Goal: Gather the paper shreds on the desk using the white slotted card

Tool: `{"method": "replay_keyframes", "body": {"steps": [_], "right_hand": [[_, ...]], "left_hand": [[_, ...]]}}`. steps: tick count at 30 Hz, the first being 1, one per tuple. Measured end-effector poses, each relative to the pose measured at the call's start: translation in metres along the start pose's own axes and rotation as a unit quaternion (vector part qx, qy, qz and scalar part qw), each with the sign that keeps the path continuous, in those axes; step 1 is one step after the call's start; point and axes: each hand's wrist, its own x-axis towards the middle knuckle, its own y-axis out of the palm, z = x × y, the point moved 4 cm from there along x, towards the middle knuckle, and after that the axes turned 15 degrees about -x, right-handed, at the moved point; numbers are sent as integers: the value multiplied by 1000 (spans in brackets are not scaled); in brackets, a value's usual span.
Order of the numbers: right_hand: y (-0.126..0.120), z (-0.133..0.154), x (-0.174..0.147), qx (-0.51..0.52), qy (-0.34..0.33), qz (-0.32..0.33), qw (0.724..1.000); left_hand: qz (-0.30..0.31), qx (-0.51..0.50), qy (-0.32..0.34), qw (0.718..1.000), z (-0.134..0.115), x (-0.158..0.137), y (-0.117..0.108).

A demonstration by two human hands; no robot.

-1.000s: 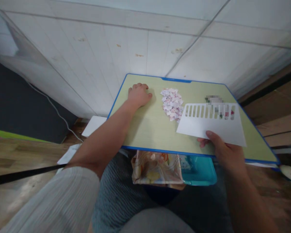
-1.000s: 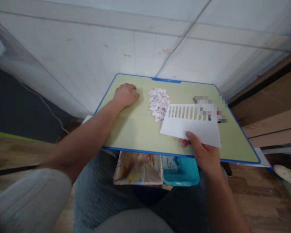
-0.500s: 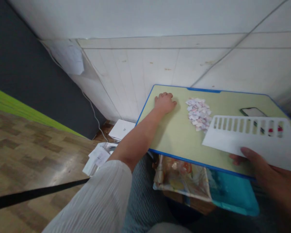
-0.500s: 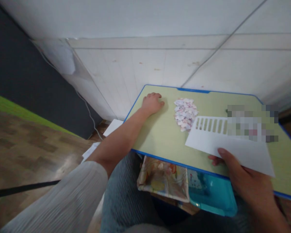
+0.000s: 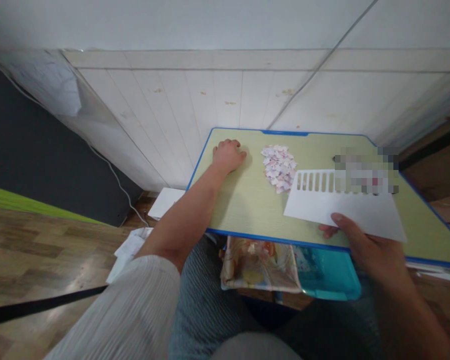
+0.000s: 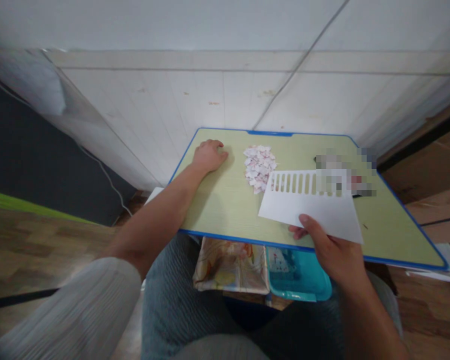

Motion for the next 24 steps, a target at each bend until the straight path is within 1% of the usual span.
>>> {"method": "replay_keyframes", "body": {"steps": [4, 9, 15, 21, 24], "right_hand": [[-2, 10, -2, 23, -3, 29, 999], [1, 24, 0, 62, 22, 17, 998], [2, 24, -8, 71, 42, 42, 996], [0, 30, -12, 75, 12, 50, 996], [3, 31, -12, 69, 13, 56, 996]], "left_hand": [[0, 2, 1, 1000, -2, -1, -1], [0, 4, 8, 1000, -3, 0, -2], [2, -3, 12, 1000, -5, 1, -2], [-1, -11, 17, 1000, -4, 2, 0], [-5, -8, 19, 1000, -3, 3, 0]]}}
